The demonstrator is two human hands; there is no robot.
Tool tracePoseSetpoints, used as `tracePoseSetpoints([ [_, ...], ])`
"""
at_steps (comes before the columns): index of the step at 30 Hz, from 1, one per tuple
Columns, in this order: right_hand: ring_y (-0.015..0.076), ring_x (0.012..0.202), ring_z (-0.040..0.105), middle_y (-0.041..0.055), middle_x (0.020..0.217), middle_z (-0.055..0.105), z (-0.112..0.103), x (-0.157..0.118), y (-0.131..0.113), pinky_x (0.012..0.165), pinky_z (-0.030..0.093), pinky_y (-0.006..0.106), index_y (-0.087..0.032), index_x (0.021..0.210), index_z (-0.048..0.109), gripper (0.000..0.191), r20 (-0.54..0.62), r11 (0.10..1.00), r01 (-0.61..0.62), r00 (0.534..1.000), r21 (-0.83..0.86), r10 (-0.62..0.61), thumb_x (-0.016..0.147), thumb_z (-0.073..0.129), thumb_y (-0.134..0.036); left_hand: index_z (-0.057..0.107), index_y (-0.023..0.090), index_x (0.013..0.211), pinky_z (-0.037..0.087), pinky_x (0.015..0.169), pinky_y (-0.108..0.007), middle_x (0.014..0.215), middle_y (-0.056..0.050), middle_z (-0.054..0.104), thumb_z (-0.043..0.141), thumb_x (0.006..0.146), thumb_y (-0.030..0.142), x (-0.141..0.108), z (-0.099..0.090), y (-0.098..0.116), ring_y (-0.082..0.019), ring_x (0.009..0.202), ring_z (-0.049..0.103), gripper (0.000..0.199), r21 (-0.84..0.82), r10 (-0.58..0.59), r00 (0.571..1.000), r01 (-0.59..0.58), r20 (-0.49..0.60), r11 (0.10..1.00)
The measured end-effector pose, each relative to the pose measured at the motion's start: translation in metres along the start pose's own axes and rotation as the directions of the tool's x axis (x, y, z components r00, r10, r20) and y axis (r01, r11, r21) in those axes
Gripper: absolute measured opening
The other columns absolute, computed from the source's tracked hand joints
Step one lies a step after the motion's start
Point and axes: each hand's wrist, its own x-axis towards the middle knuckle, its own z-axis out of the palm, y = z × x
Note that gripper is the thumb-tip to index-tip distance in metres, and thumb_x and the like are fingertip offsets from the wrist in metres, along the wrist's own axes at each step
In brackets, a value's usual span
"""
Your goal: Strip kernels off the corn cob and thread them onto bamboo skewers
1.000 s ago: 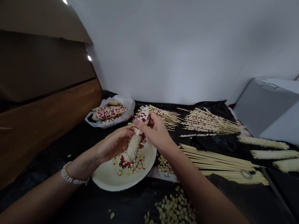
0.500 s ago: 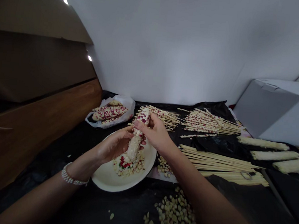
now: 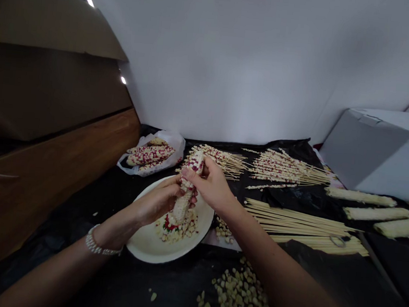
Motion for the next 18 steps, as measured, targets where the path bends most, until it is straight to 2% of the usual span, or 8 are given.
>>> tracePoseSetpoints([
  [3,0.0144,0.066,0.054,-0.0005,0.076,0.059,-0.001,0.0,0.0,0.056,0.046,0.03,-0.024,0.082,0.049,0.029,-0.013,1.0,0.007,1.0,-0.004,-0.007,0.076,0.07,-0.044,0.058,0.016,0.11,0.046,0.069,-0.031,0.082,-0.004,0.065,0.054,0.072,0.012,-0.001,0.002,0.003,-0.017,0.073,0.061,0.038,-0.074,-0.047,0.999,0.047,-0.003,0.996],
  [5,0.0149,0.068,0.055,-0.0002,0.077,0.06,-0.001,0.001,0.001,0.059,0.048,0.03,-0.024,0.082,0.05,0.029,-0.014,1.0,0.01,1.0,-0.004,-0.01,0.076,0.07,-0.044,0.058,0.016,0.11,0.046,0.072,-0.032,0.09,-0.005,0.065,0.06,0.078,0.02,-0.002,0.002,0.002,-0.018,0.078,0.062,0.032,-0.049,-0.015,1.0,0.015,0.011,0.999],
  [10,0.0159,0.075,0.058,0.0009,0.083,0.063,-0.003,0.004,0.002,0.07,0.05,0.033,-0.023,0.085,0.052,0.034,-0.025,1.0,0.012,1.0,0.013,-0.012,0.073,0.073,-0.046,0.06,0.019,0.109,0.046,0.084,-0.036,0.103,-0.008,0.065,0.067,0.081,0.036,0.0,-0.001,-0.004,-0.023,0.095,0.059,0.033,0.232,0.172,0.983,-0.154,-0.063,0.96],
  [13,0.0168,0.082,0.058,0.0015,0.088,0.063,-0.005,0.005,0.0,0.076,0.049,0.034,-0.023,0.088,0.054,0.034,-0.035,0.999,0.025,0.999,0.021,-0.024,0.072,0.074,-0.046,0.06,0.02,0.112,0.044,0.089,-0.037,0.107,-0.009,0.066,0.067,0.082,0.037,-0.001,-0.001,0.001,-0.026,0.105,0.056,0.036,0.312,0.247,0.968,-0.22,-0.048,0.924],
  [15,0.017,0.084,0.058,0.0016,0.089,0.063,-0.006,0.004,-0.003,0.076,0.049,0.034,-0.023,0.088,0.055,0.032,-0.017,0.999,0.027,1.0,0.027,-0.026,0.073,0.072,-0.046,0.06,0.019,0.114,0.044,0.09,-0.037,0.109,-0.009,0.066,0.066,0.083,0.037,-0.002,-0.001,0.008,-0.025,0.103,0.058,0.036,0.314,0.235,0.972,-0.222,-0.006,0.923],
  [18,0.0173,0.084,0.058,0.0021,0.091,0.062,-0.006,0.001,-0.009,0.073,0.05,0.032,-0.024,0.092,0.055,0.031,0.049,0.998,-0.011,0.999,0.065,0.008,0.077,0.069,-0.047,0.06,0.02,0.118,0.047,0.081,-0.035,0.106,-0.009,0.068,0.059,0.088,0.038,-0.004,-0.004,0.012,-0.022,0.093,0.062,0.035,0.277,0.114,0.992,-0.122,0.045,0.953],
])
